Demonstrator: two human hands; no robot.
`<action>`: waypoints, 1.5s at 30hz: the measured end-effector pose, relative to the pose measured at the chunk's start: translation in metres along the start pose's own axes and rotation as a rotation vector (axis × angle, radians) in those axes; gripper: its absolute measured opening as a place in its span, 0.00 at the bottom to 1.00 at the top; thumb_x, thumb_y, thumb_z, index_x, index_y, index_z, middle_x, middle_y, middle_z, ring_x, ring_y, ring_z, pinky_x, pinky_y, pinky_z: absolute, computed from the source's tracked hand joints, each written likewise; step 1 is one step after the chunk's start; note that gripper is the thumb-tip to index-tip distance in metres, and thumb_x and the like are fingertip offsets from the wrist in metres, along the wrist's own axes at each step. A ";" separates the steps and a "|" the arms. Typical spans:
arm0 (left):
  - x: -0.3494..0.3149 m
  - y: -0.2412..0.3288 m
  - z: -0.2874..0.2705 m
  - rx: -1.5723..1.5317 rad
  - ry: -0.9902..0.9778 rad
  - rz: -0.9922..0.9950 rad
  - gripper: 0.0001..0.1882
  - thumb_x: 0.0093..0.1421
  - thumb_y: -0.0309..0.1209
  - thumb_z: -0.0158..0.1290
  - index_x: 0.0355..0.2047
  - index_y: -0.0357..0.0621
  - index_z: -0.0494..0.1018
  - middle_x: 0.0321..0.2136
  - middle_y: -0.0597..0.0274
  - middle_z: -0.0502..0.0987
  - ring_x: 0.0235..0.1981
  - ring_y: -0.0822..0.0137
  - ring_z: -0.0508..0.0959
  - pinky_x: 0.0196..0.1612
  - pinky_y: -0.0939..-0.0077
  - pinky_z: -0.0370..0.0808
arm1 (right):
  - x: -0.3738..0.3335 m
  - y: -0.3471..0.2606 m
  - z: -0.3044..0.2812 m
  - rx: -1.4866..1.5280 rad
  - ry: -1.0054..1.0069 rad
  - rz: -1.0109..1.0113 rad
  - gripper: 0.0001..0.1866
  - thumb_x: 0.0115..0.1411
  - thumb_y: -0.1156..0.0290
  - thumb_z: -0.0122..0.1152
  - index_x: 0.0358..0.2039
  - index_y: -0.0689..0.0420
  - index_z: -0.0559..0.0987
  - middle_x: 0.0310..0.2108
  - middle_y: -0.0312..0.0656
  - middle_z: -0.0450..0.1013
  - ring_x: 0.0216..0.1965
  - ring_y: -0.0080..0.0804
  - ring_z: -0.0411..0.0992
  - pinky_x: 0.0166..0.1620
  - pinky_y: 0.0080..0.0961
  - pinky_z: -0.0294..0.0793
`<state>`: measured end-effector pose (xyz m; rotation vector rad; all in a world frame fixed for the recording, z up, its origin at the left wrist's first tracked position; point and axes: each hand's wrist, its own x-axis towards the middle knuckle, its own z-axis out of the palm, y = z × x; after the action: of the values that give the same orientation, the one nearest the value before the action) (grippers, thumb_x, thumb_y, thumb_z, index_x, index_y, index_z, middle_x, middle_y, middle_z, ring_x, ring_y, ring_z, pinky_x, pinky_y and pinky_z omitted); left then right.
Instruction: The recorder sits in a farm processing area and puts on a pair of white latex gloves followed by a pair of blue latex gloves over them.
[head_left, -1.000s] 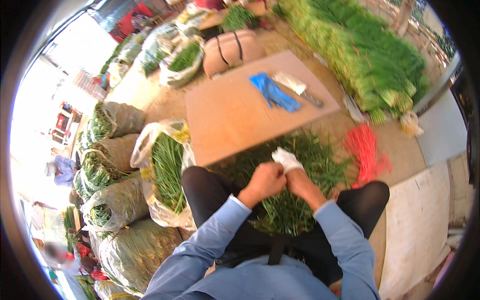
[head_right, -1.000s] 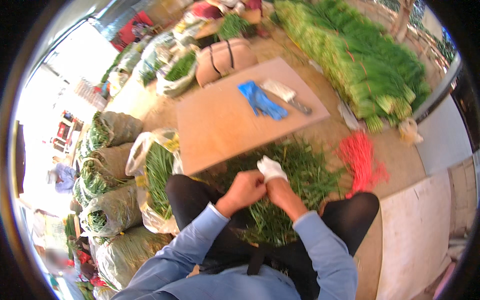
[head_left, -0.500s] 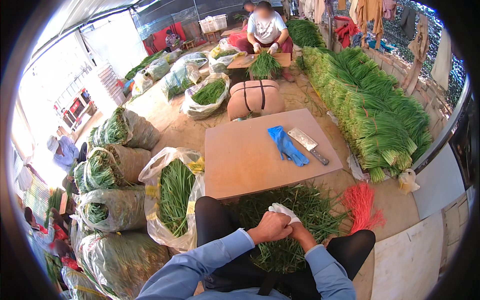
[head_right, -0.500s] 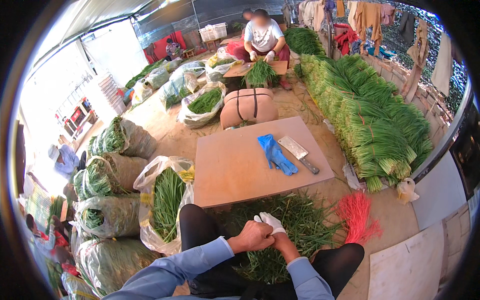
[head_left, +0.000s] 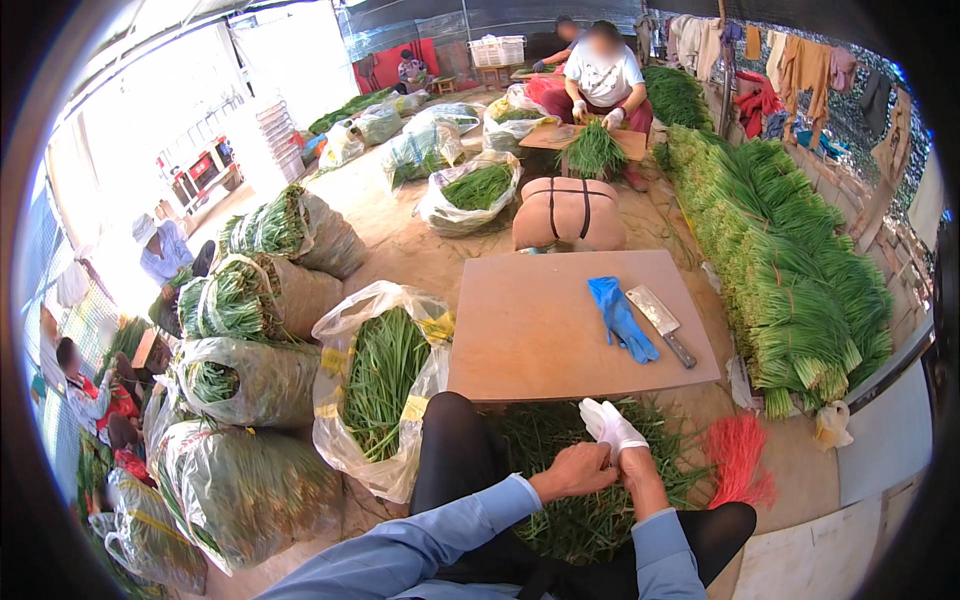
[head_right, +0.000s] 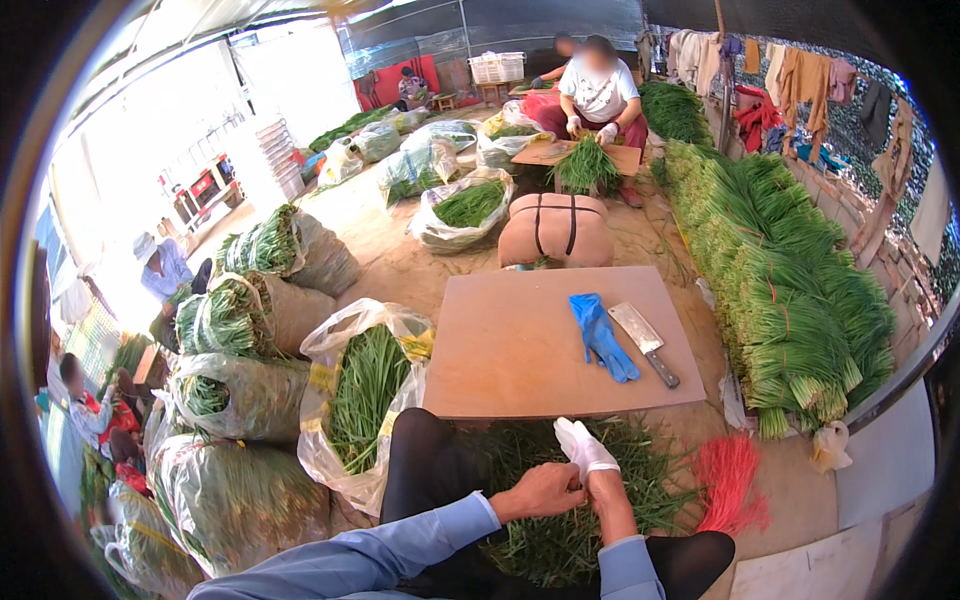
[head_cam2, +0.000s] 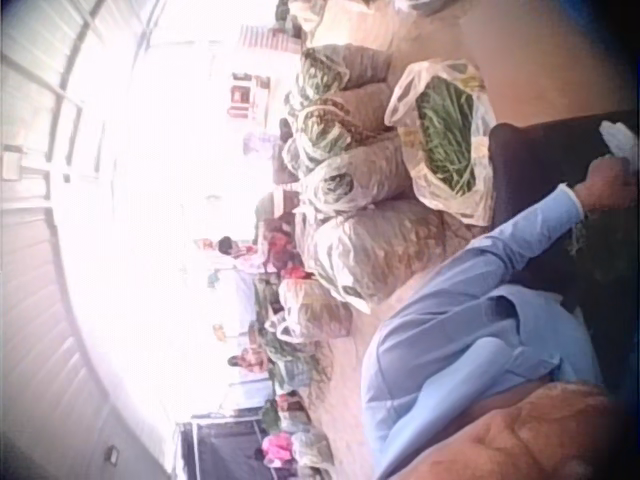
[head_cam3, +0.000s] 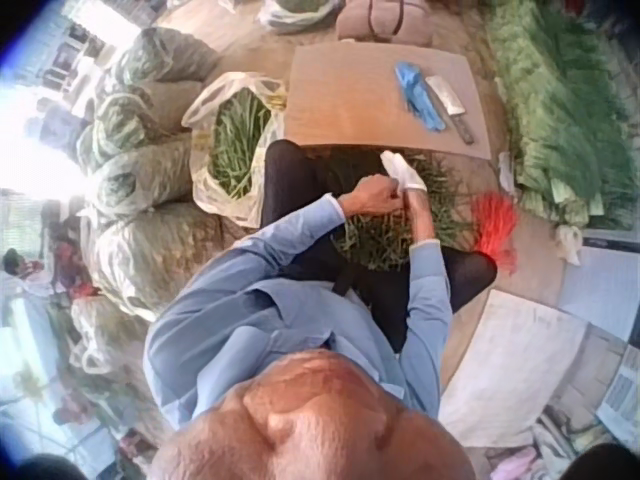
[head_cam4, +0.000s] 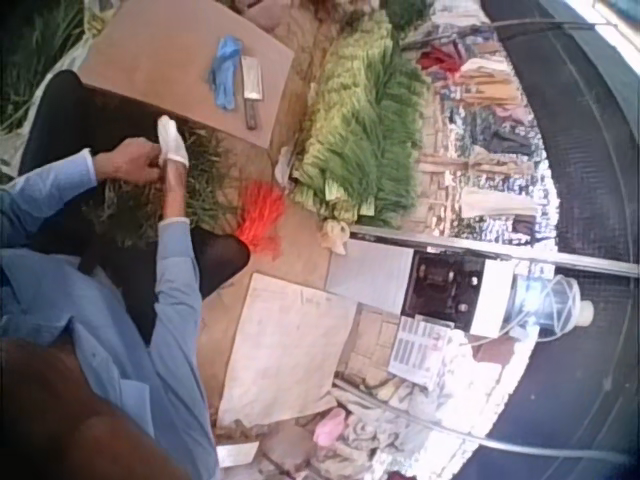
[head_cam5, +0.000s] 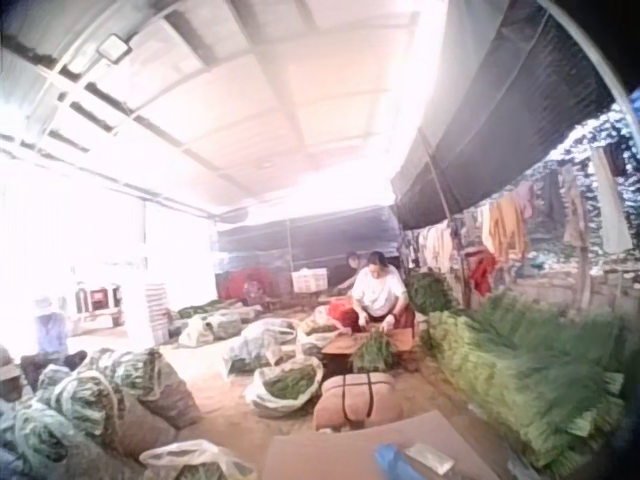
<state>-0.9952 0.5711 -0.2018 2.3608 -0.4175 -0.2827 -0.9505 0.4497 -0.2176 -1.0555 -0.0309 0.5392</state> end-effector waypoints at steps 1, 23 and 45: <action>0.000 -0.010 0.008 -0.002 0.017 -0.012 0.17 0.54 0.42 0.50 0.29 0.38 0.71 0.26 0.45 0.76 0.31 0.45 0.77 0.35 0.52 0.73 | 0.003 0.002 0.007 -0.008 -0.018 0.008 0.32 0.68 0.52 0.41 0.64 0.62 0.61 0.64 0.45 0.60 0.66 0.36 0.56 0.68 0.28 0.48; 0.003 -0.010 0.025 -0.033 0.300 0.142 0.09 0.52 0.32 0.53 0.20 0.39 0.72 0.19 0.41 0.74 0.22 0.40 0.75 0.27 0.49 0.73 | 0.038 0.011 -0.009 0.035 -0.104 -0.131 0.25 0.68 0.62 0.41 0.58 0.67 0.67 0.56 0.46 0.69 0.60 0.32 0.64 0.65 0.27 0.55; -0.034 -0.014 0.026 -0.237 0.141 0.251 0.11 0.55 0.27 0.50 0.19 0.33 0.72 0.17 0.40 0.73 0.21 0.41 0.75 0.25 0.53 0.70 | -0.034 -0.006 0.028 0.013 -0.353 0.251 0.28 0.69 0.56 0.43 0.61 0.63 0.64 0.61 0.49 0.64 0.61 0.39 0.63 0.64 0.38 0.59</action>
<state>-1.0321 0.5777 -0.2269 2.0565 -0.5727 -0.0449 -0.9854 0.4553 -0.1911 -0.9466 -0.2071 0.9482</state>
